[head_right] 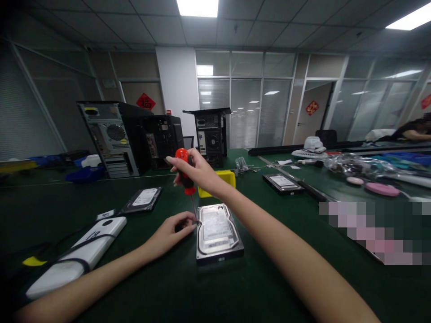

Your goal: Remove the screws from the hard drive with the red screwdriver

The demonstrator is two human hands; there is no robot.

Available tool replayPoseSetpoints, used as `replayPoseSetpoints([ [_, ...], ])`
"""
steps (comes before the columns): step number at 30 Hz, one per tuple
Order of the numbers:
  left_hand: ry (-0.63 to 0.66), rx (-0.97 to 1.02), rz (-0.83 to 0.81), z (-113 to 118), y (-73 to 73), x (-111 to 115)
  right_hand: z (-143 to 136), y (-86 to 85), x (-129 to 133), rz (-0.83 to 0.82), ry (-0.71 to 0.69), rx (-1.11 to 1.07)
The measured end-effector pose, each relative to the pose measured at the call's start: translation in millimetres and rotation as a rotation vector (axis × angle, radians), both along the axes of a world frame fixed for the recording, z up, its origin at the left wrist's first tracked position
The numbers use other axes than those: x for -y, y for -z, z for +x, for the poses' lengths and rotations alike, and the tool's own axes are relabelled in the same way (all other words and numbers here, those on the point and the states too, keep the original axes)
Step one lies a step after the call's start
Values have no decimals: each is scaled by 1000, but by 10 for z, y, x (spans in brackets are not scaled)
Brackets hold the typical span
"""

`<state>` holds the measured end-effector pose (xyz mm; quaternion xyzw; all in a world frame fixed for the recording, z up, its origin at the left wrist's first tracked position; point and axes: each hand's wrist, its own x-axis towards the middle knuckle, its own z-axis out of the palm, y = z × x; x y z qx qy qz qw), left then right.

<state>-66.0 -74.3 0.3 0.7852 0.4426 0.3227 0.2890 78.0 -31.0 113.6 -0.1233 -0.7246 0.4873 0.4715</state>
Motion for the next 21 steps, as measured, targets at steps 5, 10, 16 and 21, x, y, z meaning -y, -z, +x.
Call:
replayPoseSetpoints([
  [5, -9, -4, -5, 15, -22, 2, 4, 15, -1, 5, -31, 6],
  [10, -10, -13, 7, 1, -1, -8, 5, 7, -28, -50, 7, -3],
  [16, -6, -4, 11, -6, 12, -9, 15, 25, -83, -16, 68, 37],
  [21, -2, -4, 13, -6, 10, -1, 37, 42, -83, 12, 88, 56],
])
